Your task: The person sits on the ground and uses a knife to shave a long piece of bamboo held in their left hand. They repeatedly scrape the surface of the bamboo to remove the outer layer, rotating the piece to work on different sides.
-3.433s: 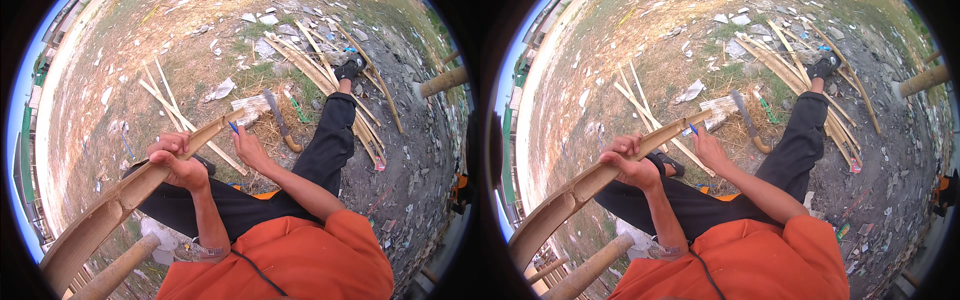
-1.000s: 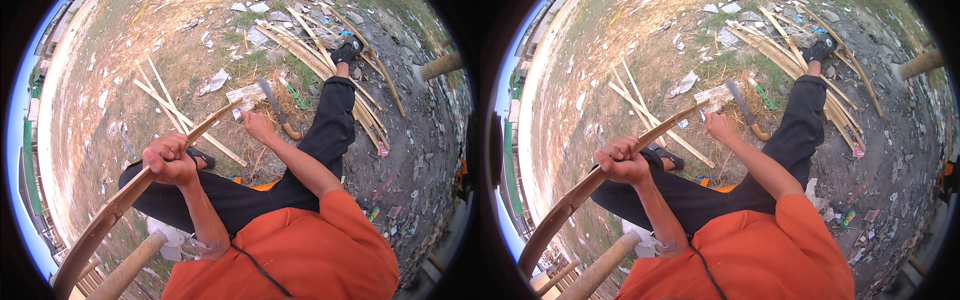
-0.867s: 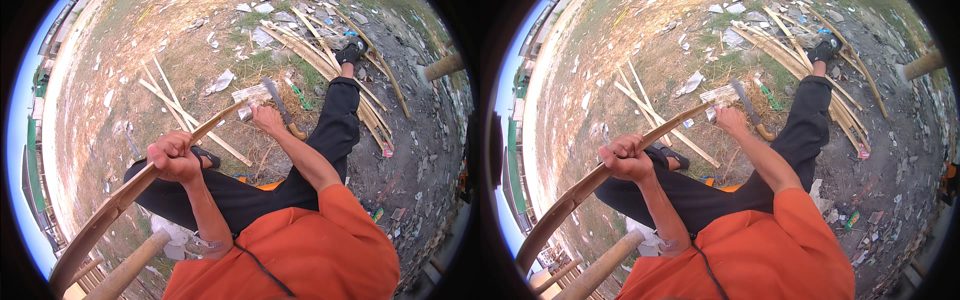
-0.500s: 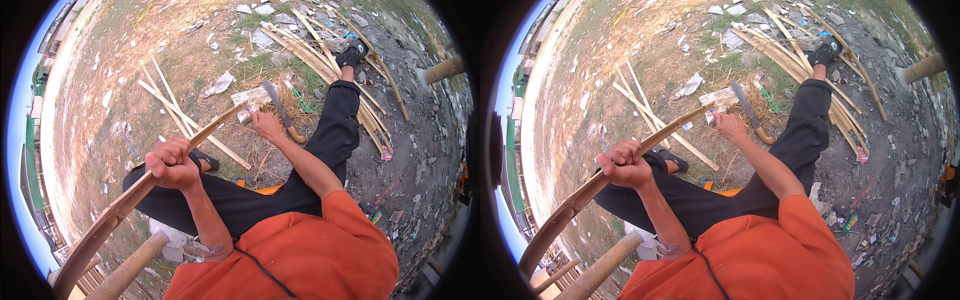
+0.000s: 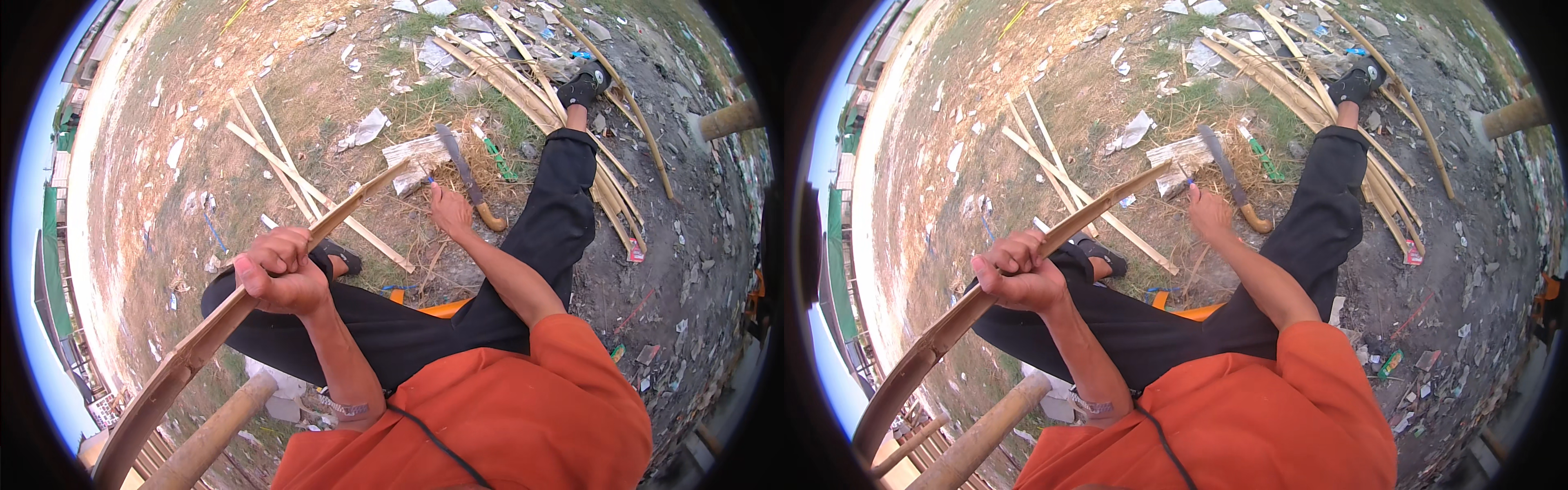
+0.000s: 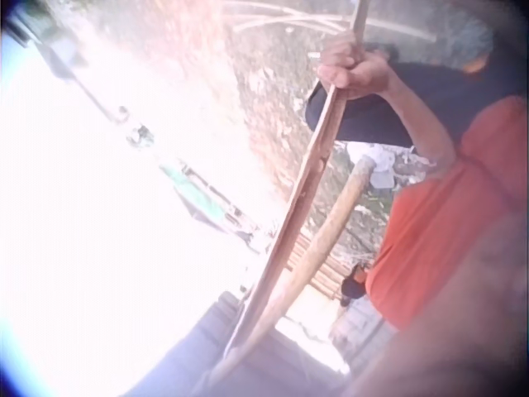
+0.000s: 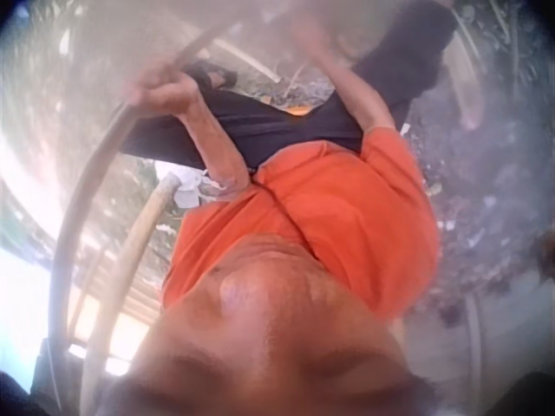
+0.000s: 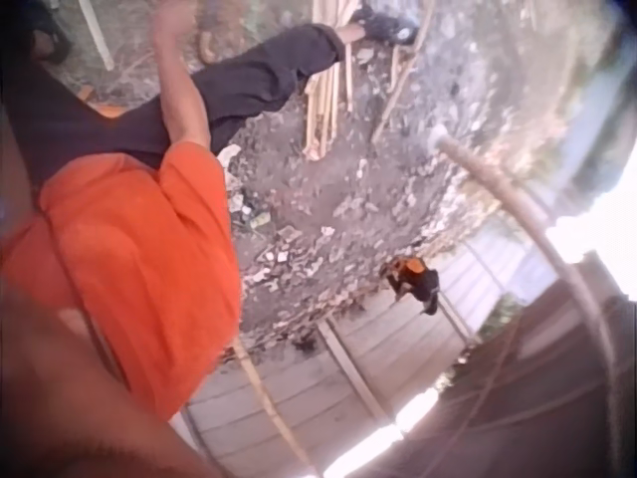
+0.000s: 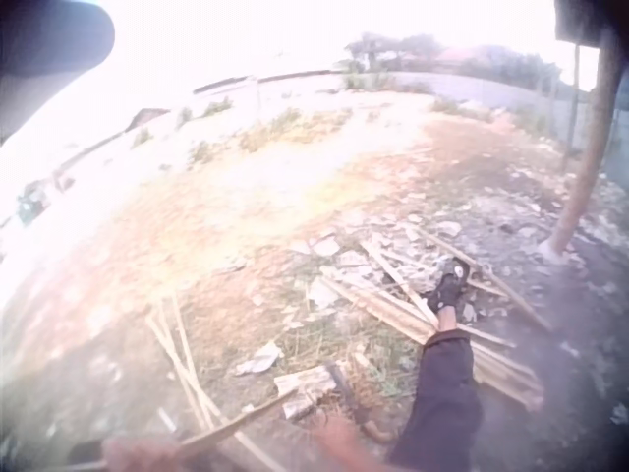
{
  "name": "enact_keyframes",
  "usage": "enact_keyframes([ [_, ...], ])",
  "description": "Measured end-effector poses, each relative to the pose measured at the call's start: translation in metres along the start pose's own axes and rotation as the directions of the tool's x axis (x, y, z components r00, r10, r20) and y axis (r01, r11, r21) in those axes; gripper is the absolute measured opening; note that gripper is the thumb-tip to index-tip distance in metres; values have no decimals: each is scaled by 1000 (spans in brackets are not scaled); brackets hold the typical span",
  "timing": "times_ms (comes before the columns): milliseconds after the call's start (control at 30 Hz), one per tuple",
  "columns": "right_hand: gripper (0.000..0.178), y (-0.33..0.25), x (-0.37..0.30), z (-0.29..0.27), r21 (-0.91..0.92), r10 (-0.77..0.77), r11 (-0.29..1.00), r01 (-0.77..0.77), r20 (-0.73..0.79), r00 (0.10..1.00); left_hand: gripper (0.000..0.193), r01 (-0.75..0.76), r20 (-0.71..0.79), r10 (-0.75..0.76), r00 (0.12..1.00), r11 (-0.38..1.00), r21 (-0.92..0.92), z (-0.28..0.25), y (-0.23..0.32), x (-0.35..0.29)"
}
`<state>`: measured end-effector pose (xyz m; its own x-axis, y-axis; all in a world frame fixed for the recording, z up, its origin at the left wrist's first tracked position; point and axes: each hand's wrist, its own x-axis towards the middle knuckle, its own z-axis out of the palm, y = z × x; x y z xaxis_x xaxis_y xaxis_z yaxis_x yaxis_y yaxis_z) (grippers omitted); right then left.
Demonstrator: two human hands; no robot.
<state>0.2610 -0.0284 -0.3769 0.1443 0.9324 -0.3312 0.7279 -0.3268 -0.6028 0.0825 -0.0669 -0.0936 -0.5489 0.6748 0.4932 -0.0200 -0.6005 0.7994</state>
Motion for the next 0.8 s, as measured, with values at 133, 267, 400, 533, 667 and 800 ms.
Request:
enact_keyframes([
  [133,54,-7,-8,-18,136,-160,979,152,48,986,44,55,18,-56,998,998,31,-3,3,-1],
  [267,54,-26,12,-13,166,-199,970,176,137,970,43,16,177,-17,984,1000,8,-4,2,-3],
  [400,56,-24,35,6,-55,-100,993,102,45,994,43,14,228,-14,974,1000,-1,-5,1,-4],
  [533,54,-24,49,10,-289,-136,948,131,3,991,42,37,248,-32,968,999,-17,-2,0,-3],
  [667,48,-25,54,10,-409,-196,893,186,19,981,41,27,152,-22,988,999,-31,-3,5,1],
  [800,49,-8,78,-11,-680,-510,622,388,25,860,39,36,111,-24,994,993,-110,-8,0,0],
])
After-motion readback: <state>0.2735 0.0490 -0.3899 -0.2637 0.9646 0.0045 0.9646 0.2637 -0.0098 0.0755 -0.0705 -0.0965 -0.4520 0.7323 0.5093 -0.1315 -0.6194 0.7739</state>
